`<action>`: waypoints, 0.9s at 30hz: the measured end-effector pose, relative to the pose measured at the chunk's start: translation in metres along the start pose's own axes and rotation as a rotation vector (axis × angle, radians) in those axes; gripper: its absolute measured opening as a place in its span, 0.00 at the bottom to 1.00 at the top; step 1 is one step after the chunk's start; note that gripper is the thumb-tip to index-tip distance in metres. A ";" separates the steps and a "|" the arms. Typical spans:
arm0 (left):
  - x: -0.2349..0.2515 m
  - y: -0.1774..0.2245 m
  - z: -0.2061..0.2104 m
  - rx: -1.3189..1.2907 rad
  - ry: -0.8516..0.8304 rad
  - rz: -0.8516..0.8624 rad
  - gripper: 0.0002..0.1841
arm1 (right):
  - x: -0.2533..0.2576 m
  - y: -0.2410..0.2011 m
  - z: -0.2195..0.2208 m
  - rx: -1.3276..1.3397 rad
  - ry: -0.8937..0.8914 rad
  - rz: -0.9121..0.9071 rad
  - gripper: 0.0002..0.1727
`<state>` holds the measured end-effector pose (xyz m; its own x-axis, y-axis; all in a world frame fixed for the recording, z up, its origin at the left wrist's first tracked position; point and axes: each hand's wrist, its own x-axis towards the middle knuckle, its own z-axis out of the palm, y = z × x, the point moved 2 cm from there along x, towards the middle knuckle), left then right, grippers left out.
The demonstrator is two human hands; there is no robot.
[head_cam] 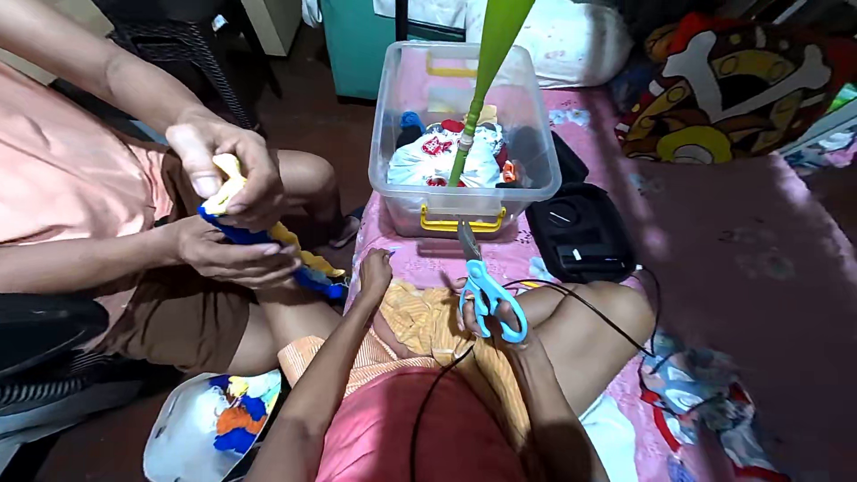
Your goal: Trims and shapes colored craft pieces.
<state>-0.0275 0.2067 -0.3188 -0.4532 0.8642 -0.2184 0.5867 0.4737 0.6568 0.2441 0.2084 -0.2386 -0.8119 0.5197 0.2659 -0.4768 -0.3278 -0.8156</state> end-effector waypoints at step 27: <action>-0.141 -0.063 -0.146 -0.714 0.606 -0.015 0.38 | 0.010 0.002 0.019 -0.056 -0.093 0.083 0.44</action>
<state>-0.0989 0.0304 -0.2236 -0.8478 0.5280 0.0504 0.1177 0.0945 0.9886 0.2282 0.1978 -0.2281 -0.8768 0.4163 0.2406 -0.3894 -0.3210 -0.8633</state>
